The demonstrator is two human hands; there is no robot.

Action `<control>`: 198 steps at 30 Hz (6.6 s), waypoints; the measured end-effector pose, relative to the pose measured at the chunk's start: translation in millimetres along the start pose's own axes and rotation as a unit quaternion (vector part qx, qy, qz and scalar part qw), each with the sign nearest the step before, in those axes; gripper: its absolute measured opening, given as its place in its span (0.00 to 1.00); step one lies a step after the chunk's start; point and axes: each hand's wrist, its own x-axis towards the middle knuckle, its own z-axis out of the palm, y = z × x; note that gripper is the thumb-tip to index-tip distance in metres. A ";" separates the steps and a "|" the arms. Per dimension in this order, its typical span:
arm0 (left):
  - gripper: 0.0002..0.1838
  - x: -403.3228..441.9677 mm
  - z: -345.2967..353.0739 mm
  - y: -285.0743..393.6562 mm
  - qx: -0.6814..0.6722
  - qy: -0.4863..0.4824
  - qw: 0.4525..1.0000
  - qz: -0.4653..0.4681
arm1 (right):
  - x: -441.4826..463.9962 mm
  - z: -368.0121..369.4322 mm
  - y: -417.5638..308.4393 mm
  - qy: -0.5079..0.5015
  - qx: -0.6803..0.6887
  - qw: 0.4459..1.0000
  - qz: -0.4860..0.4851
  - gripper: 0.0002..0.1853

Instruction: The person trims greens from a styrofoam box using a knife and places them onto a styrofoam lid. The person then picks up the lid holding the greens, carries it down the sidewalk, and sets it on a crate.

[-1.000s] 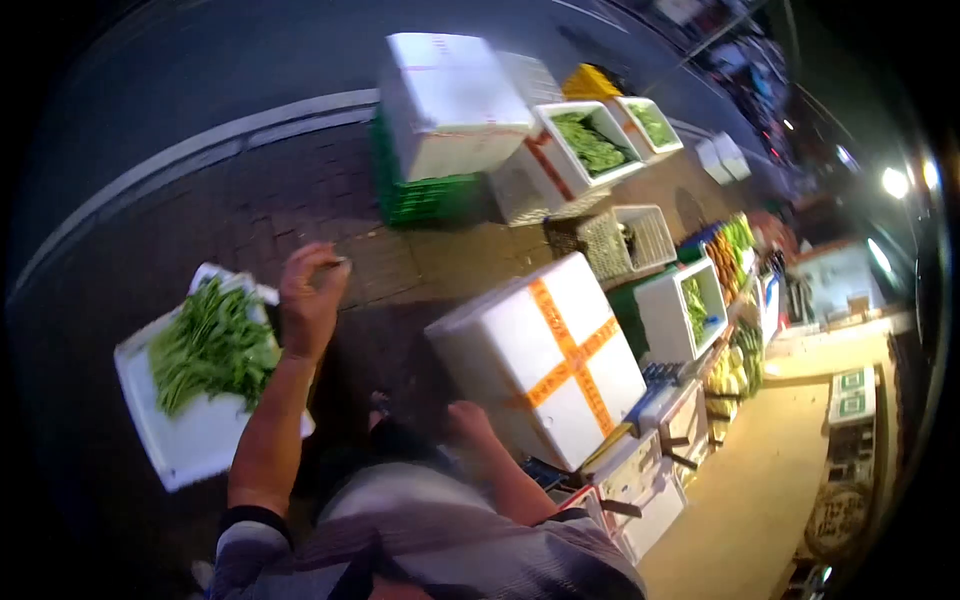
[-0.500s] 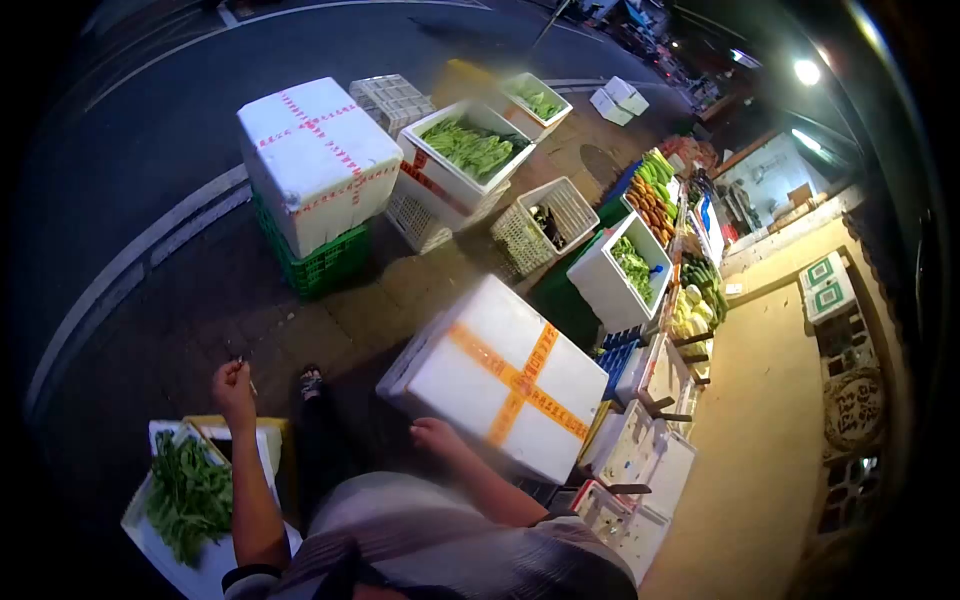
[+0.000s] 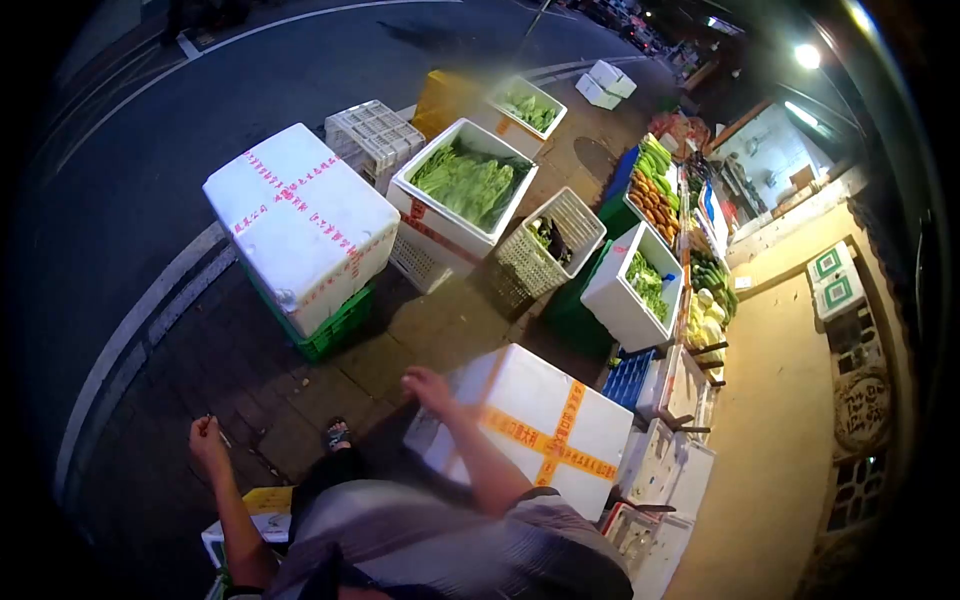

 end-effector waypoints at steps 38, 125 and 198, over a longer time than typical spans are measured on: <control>0.12 53.8 203.3 -89.9 0.196 0.036 0.943 -0.266 | 303.4 -171.7 -117.7 -0.023 -0.265 0.961 0.076 0.17; 0.06 -316.3 170.9 -191.6 -0.017 0.586 0.574 -0.572 | 437.2 447.1 -507.0 -0.232 -0.330 0.811 -0.423 0.25; 0.19 116.1 29.6 -132.8 -0.431 0.680 -0.114 -0.582 | -240.0 904.9 429.8 -0.829 -0.546 -0.039 -0.114 0.37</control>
